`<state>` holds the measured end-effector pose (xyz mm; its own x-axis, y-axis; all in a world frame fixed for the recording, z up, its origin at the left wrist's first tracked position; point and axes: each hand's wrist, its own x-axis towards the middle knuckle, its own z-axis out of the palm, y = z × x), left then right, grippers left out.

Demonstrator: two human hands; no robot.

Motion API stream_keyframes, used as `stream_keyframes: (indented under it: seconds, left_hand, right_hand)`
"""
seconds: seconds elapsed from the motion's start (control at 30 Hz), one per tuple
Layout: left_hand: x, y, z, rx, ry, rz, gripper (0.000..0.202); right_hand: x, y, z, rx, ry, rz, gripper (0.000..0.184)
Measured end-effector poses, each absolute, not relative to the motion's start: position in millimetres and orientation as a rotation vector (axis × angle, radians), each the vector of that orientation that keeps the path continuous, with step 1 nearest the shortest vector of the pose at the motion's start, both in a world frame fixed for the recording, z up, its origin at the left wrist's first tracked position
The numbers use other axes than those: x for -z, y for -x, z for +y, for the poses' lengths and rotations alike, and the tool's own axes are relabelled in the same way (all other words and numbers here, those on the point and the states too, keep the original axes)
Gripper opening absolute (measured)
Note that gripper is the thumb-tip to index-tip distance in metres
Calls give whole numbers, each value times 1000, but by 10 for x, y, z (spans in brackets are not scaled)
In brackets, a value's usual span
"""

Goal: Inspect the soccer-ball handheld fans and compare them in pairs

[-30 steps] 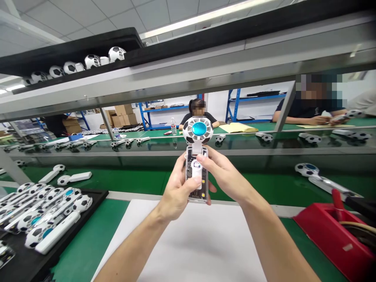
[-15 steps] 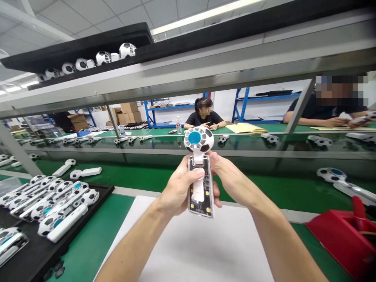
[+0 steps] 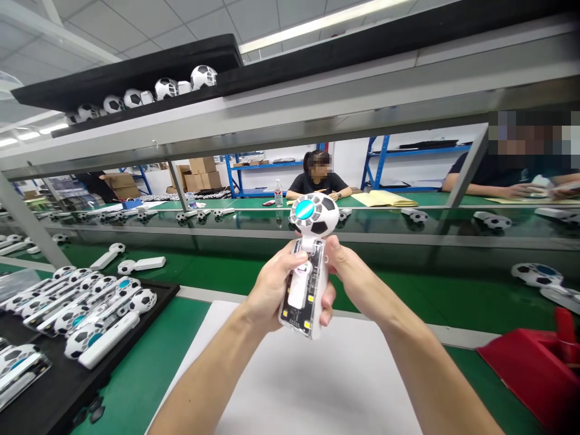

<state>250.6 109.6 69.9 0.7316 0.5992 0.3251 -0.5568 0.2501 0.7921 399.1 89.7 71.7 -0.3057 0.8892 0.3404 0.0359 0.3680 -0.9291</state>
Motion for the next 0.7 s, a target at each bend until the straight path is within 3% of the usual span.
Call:
stream_keyframes:
  seconds: [0.23,0.43,0.57,0.7]
  left_hand:
    - [-673,-2423,1200,-521,-965,-23,38]
    - [-671,-2410,1216,-535,-967,-50,42]
    - [-652,-2475,1162,-581,-1043,53,33]
    - [-619,-2558,1103,-807,-1201,190,30]
  right_hand:
    - [-753,-4049,907,-906,904,-1643,54]
    - [-835,-4076,901,-582,957,-1470,42]
    - [-864,-4049,852,-365,904,-1390,59]
    - [-861,-4056,800,-400,892,-1446,64]
